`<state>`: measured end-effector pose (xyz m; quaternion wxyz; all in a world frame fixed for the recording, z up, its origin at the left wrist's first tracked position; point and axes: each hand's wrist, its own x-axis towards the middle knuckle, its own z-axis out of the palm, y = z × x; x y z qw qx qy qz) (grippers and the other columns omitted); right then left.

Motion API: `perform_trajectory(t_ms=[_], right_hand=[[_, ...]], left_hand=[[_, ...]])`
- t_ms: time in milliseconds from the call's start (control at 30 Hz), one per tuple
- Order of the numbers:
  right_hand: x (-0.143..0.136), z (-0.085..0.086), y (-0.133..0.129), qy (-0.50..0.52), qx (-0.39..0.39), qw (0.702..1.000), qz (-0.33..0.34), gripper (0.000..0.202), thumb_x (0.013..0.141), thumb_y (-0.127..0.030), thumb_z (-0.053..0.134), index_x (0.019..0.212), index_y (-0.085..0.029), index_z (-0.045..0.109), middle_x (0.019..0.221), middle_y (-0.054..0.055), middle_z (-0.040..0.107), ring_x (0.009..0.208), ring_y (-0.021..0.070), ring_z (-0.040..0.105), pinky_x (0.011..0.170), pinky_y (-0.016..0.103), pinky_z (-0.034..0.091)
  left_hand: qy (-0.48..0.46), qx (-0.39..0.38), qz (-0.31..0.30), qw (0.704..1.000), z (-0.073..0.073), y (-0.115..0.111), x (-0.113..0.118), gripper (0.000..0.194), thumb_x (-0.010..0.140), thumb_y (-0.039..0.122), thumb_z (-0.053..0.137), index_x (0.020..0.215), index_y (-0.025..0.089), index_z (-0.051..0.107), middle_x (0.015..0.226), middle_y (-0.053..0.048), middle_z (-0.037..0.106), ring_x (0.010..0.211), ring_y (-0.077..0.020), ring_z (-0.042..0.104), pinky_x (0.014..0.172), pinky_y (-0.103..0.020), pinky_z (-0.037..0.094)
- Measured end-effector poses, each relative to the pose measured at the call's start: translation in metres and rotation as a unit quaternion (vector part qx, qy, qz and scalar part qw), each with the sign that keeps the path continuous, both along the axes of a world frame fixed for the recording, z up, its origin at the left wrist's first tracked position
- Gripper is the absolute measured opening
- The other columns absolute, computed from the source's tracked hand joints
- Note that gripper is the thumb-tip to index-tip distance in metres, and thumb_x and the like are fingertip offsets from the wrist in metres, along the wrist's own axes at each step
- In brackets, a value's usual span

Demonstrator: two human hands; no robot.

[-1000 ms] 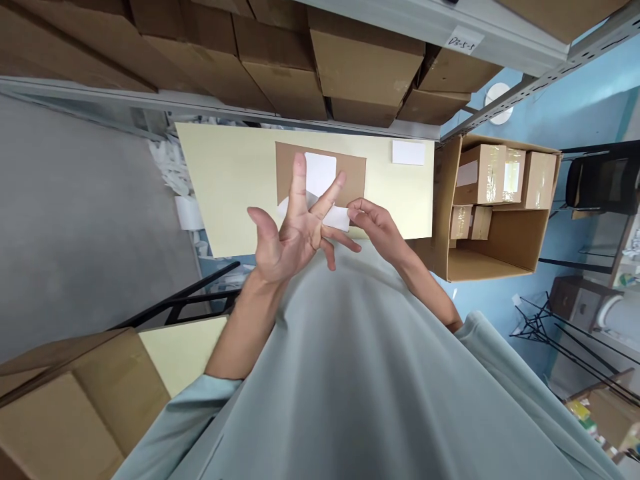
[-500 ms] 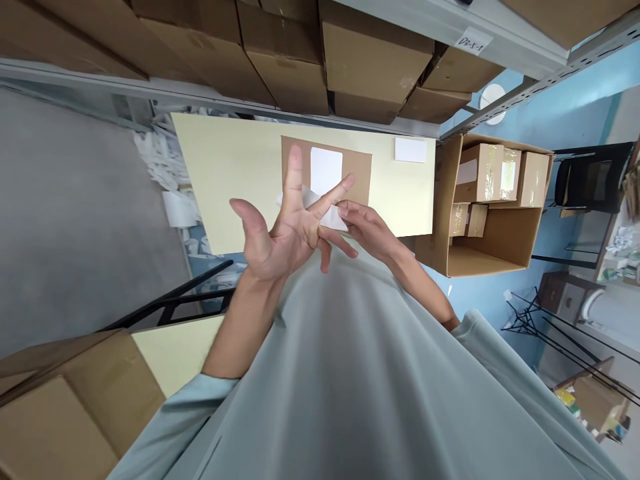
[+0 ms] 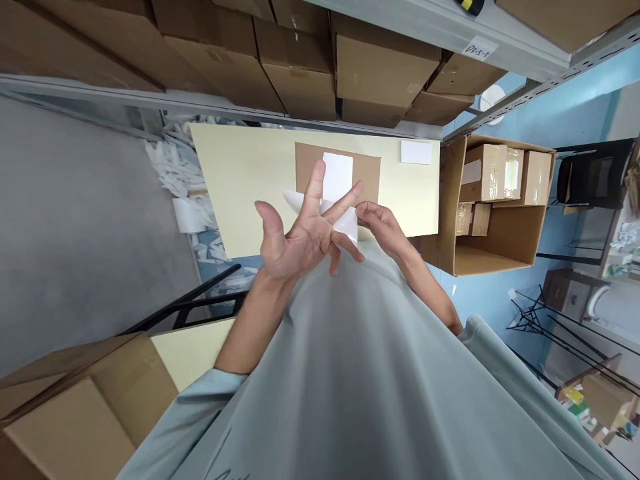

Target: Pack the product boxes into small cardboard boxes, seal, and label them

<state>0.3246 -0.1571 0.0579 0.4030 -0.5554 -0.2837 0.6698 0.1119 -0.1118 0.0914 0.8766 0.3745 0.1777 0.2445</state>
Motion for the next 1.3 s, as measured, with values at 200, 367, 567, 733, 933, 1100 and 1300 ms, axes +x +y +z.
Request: perform_trajectory(t_ms=[200,367,567,733,933,1100,1300], right_hand=[[0.004,-0.006,0.003,-0.022,0.009,0.998,-0.064,0.052,0.092,-0.071,0.086,0.089,-0.025,0.062,0.084,-0.003,0.062,0.086,0.0164,0.065,0.1,0.036,0.061],[-0.002,0.024,0.003,-0.05,0.03,0.997,-0.043,0.054,0.095,-0.075,0.082,0.092,-0.025,0.063,0.087,-0.001,0.062,0.09,0.018,0.065,0.102,0.037,0.06],[-0.017,0.05,0.005,-0.041,0.034,0.998,0.028,0.055,0.099,-0.078,0.077,0.094,-0.026,0.061,0.091,0.0,0.064,0.093,0.0199,0.064,0.098,0.038,0.058],[-0.023,0.043,0.01,-0.003,0.032,0.999,0.043,0.057,0.097,-0.079,0.079,0.091,-0.025,0.063,0.091,0.0,0.063,0.092,0.0186,0.061,0.096,0.035,0.057],[-0.028,0.036,0.017,0.043,0.001,0.998,0.048,0.059,0.093,-0.08,0.084,0.089,-0.025,0.064,0.086,-0.001,0.06,0.087,0.0178,0.061,0.089,0.033,0.056],[-0.027,0.037,0.023,0.061,-0.03,0.997,0.049,0.054,0.094,-0.073,0.086,0.084,-0.025,0.063,0.08,-0.002,0.057,0.083,0.0173,0.058,0.086,0.032,0.056],[-0.018,0.035,0.028,0.067,-0.041,0.996,0.036,0.044,0.094,-0.063,0.09,0.088,-0.024,0.072,0.084,0.0,0.067,0.087,0.0184,0.065,0.093,0.034,0.059]], left_hand=[[0.013,-0.064,0.061,0.996,0.009,0.0,-0.012,0.135,0.078,0.115,0.055,0.187,0.059,0.0,0.195,-0.005,0.033,0.091,-0.03,0.082,0.043,-0.033,0.049],[0.076,-0.139,0.12,0.98,0.016,0.008,-0.009,0.113,0.086,0.112,0.054,0.181,0.053,0.039,0.181,-0.007,0.056,0.103,-0.0293,0.086,0.049,-0.026,0.051],[0.152,-0.169,0.141,0.963,0.015,0.014,-0.002,0.096,0.098,0.102,0.052,0.177,0.047,0.048,0.177,-0.01,0.06,0.117,-0.034,0.085,0.051,-0.025,0.052],[0.212,-0.144,0.201,0.945,0.009,0.015,-0.008,0.088,0.104,0.094,0.055,0.169,0.036,0.06,0.169,-0.014,0.067,0.117,-0.0324,0.084,0.058,-0.025,0.055],[0.212,-0.173,0.19,0.943,0.013,0.021,-0.011,0.09,0.1,0.1,0.052,0.169,0.043,0.059,0.162,-0.011,0.072,0.105,-0.0298,0.085,0.055,-0.026,0.054],[0.188,-0.174,0.153,0.955,0.016,0.025,-0.01,0.099,0.099,0.106,0.037,0.178,0.047,0.046,0.167,-0.012,0.068,0.102,-0.03,0.086,0.052,-0.025,0.05],[0.165,-0.165,0.134,0.963,0.018,0.028,-0.003,0.11,0.091,0.113,0.037,0.182,0.052,0.037,0.172,-0.011,0.065,0.099,-0.0304,0.086,0.05,-0.026,0.05]])
